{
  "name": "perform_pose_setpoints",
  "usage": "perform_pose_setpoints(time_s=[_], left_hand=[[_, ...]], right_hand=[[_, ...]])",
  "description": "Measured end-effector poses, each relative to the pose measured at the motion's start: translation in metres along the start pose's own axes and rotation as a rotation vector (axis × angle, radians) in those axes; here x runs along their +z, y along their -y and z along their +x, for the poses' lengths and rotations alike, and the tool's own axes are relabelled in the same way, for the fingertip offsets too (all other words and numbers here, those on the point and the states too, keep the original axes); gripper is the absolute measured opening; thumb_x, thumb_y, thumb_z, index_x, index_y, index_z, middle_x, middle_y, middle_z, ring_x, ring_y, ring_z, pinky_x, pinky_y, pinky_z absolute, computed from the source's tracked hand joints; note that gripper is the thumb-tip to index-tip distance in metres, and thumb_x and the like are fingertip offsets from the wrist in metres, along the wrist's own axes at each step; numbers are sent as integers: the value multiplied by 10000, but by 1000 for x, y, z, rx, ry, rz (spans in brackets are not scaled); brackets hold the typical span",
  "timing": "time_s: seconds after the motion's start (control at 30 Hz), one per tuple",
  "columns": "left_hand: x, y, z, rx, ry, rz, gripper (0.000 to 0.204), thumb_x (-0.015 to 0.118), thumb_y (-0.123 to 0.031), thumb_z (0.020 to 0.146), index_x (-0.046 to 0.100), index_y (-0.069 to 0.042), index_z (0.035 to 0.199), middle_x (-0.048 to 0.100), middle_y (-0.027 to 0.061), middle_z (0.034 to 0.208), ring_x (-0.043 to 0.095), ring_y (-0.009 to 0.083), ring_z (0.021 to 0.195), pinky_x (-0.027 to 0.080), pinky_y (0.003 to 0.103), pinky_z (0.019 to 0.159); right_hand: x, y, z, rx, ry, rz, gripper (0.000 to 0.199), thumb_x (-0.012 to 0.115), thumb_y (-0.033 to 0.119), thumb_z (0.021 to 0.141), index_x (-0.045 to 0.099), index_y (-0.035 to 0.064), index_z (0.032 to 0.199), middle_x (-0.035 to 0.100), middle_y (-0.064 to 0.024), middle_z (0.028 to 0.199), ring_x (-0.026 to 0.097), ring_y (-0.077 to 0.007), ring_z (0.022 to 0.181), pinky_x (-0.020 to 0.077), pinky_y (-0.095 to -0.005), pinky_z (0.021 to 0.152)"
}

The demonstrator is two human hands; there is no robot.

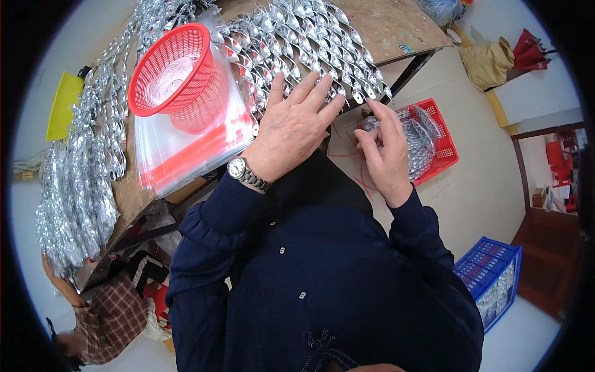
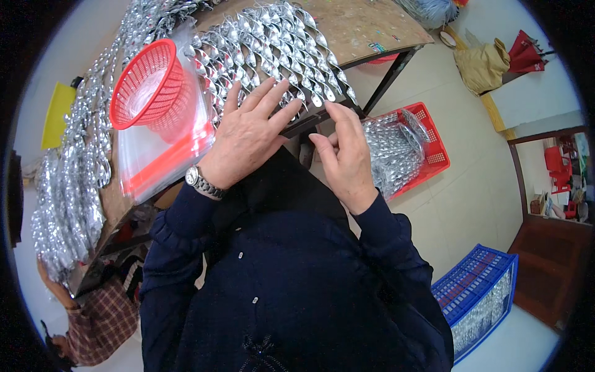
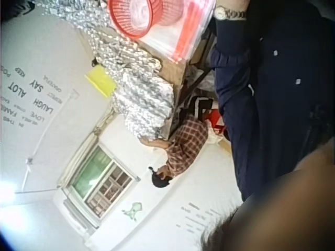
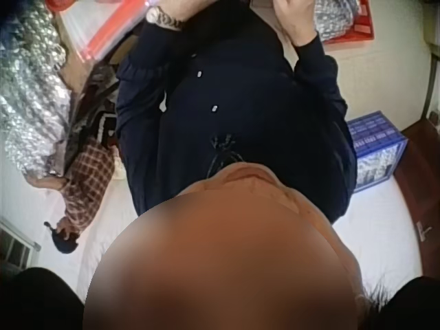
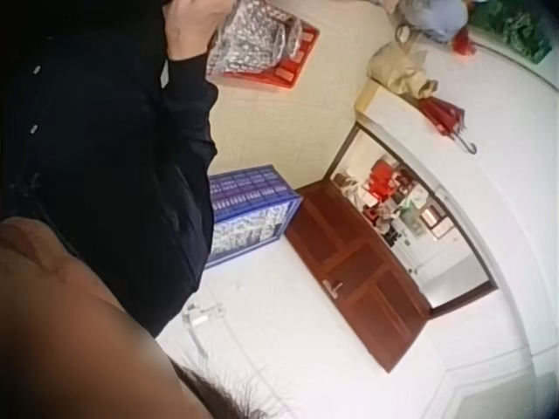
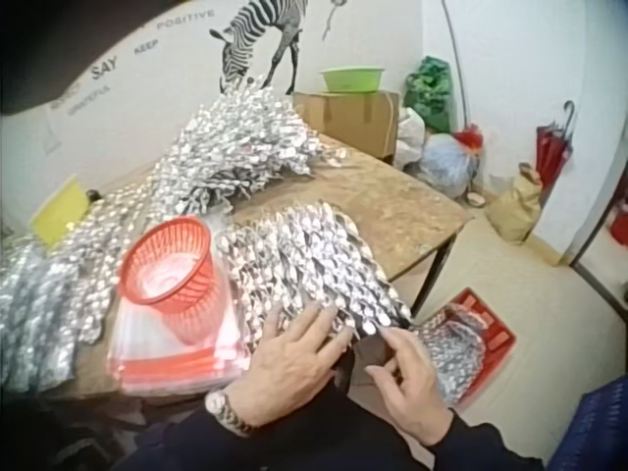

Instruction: Assembling or inspecting small silver components at a workbench.

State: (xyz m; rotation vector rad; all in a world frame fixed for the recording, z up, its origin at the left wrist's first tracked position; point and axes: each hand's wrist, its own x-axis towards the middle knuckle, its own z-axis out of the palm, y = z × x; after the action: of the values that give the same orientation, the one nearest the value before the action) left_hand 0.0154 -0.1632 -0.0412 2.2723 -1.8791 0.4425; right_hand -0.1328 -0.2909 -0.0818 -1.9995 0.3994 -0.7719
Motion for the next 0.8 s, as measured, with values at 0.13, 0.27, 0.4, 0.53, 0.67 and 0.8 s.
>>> perform_pose_setpoints(time_s=[0.13,0.27,0.4,0.53,0.67,0.8], left_hand=[[-2,-1,0,-5,19,-28,612,738,-227,721,522,-166,1290,456,92,1382,401,254,1308,261,536,1069],[-3,-1,1,-5,24,-25,625,739,-233,719,514,-168,1299,456,93,1382,398,249,1312,263,534,1069],[-5,-3,7,-3,9,-25,655,743,-250,714,498,-170,1316,459,93,1379,397,246,1315,267,531,1070],[2,-5,13,33,-47,24,655,737,-268,718,491,-163,1316,469,91,1367,410,248,1305,273,528,1068],[5,-7,20,48,-35,19,647,732,-277,723,489,-157,1311,477,92,1357,420,253,1296,281,533,1061],[5,-8,21,48,5,26,636,738,-270,724,490,-144,1296,470,90,1358,415,255,1295,293,544,1049]], right_hand=[[3,-1,2,-41,30,-56,491,634,11,837,455,-33,1291,491,-180,1240,571,-160,663,492,-272,641],[6,0,2,-23,59,-30,502,637,16,839,441,-43,1298,489,-183,1245,576,-171,671,498,-284,660],[7,-1,1,-29,62,-32,505,638,17,840,440,-40,1301,487,-181,1255,582,-169,680,499,-283,660],[7,-1,1,-26,70,-22,506,635,24,846,437,-32,1309,483,-176,1275,586,-170,691,499,-282,661],[9,0,0,1,54,29,488,616,-36,831,463,-44,1294,500,-145,1244,529,-113,704,467,-242,646],[4,0,-1,10,63,16,484,609,-39,832,464,-43,1294,511,-146,1226,532,-115,698,466,-242,648]])
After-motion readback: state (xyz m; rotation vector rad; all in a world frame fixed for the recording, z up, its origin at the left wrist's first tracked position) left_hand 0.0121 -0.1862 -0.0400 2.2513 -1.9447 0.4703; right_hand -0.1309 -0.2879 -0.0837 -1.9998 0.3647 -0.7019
